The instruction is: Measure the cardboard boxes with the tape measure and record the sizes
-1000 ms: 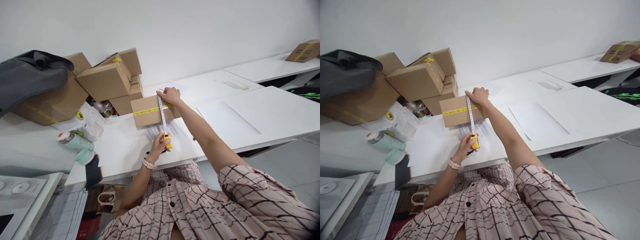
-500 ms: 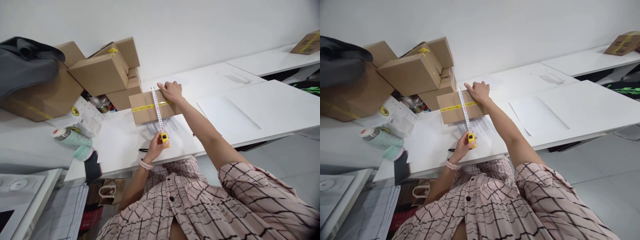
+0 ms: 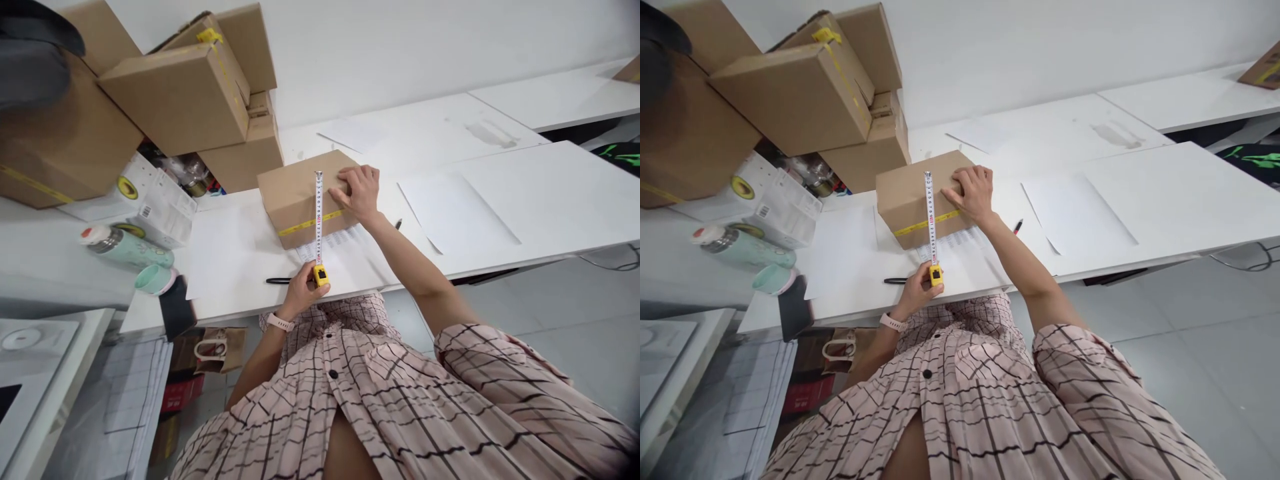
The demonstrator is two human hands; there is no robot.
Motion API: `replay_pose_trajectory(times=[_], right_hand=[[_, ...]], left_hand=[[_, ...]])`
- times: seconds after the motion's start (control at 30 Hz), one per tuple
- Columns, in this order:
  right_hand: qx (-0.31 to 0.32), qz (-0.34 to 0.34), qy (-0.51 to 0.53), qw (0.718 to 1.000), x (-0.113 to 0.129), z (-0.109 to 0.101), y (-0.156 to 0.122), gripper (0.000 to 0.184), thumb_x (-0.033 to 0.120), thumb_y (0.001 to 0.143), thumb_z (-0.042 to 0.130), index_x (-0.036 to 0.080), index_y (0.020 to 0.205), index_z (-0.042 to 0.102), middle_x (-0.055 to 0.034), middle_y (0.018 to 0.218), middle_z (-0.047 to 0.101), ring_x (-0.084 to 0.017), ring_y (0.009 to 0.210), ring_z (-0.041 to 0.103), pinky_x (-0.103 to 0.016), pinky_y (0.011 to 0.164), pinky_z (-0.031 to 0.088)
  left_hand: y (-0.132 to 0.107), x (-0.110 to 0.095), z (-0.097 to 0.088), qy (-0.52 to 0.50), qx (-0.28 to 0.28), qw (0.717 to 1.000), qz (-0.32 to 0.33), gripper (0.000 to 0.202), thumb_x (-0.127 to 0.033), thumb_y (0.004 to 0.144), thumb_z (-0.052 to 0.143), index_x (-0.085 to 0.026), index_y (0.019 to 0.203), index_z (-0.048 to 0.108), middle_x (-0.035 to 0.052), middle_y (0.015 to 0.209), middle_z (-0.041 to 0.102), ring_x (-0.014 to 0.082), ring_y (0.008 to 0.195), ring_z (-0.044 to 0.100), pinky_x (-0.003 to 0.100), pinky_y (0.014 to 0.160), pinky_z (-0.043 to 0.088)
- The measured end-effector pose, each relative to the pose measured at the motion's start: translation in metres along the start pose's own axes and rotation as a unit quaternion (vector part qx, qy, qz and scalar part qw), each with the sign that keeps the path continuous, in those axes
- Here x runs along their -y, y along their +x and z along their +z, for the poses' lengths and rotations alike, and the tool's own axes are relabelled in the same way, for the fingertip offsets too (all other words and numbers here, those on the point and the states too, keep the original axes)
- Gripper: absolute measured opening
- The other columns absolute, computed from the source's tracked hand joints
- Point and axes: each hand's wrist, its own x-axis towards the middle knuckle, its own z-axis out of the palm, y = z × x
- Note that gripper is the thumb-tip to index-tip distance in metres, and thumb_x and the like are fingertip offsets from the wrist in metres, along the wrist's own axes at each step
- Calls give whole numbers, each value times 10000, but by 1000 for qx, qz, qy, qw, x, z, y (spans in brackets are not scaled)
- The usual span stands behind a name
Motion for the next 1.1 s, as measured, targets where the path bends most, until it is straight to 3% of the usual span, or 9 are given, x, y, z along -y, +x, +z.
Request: replay_pose_trajectory(times=[0.2,0.3,0.4,0.5,0.67,0.77,0.87,1.0,1.1], right_hand=[[-61,59,229,970,4,-21,-28,737,549,1050,8,229,1337,607,-100,1301,696,-268,1293,585,-515,1150,363],[-115,28,390,913,3,-50,-51,572,618,1050,235,262,1306,602,-65,1059,746,-203,1017,690,-402,965,526],[-116,68,418,899,-3,-62,-84,442,645,1001,431,277,1017,675,-4,708,653,-163,675,635,-347,717,554],[-90,136,424,891,-4,-49,-124,415,644,977,478,279,898,659,7,646,622,-152,579,576,-335,608,528],[60,159,429,887,-8,-11,-177,396,651,926,543,280,915,681,-14,732,690,-181,628,614,-372,638,551],[-34,232,331,914,-32,-1,-179,405,624,945,490,258,924,662,-35,779,687,-207,699,635,-391,702,545],[-124,322,148,927,-70,4,-162,422,578,970,413,225,1017,640,-82,892,697,-245,826,659,-428,806,523],[-47,336,-2,941,-101,17,-141,550,604,934,449,177,1258,573,-172,1096,710,-346,1063,639,-520,923,471],[-14,300,-59,952,-103,26,-139,600,589,907,505,144,1308,553,-230,1253,669,-403,1185,581,-566,980,429]], left_hand=[[-8,-11,6,75,-18,996,52,603,-387,677,824,-221,1226,638,89,1167,705,329,1146,646,539,1168,379],[-21,-19,13,119,25,988,98,615,-409,710,823,-230,1268,634,93,1201,712,342,1151,650,569,1269,198],[-35,-28,19,120,99,984,87,641,-465,782,779,-244,1352,588,103,1258,697,345,1178,636,554,1212,319],[-44,-35,22,88,130,987,28,770,-475,801,773,-239,1471,475,132,1340,651,344,1184,634,491,1028,493],[-49,-41,11,54,48,997,-14,877,-410,763,820,-244,1507,385,121,1252,683,295,1129,660,430,967,512],[-44,-46,-13,40,-8,999,-10,864,-372,739,848,-248,1475,413,94,1171,711,258,1054,679,401,925,536],[-19,-61,-49,58,-119,990,50,874,-328,675,899,-249,1428,462,79,1170,704,270,1083,679,424,940,557],[55,-100,-104,125,-258,928,237,801,-193,678,905,-198,1375,510,104,1446,541,295,1406,482,471,1198,391],[127,-129,-135,194,-246,902,297,833,-64,693,885,-134,1406,460,98,1487,494,263,1418,414,516,1266,271]])
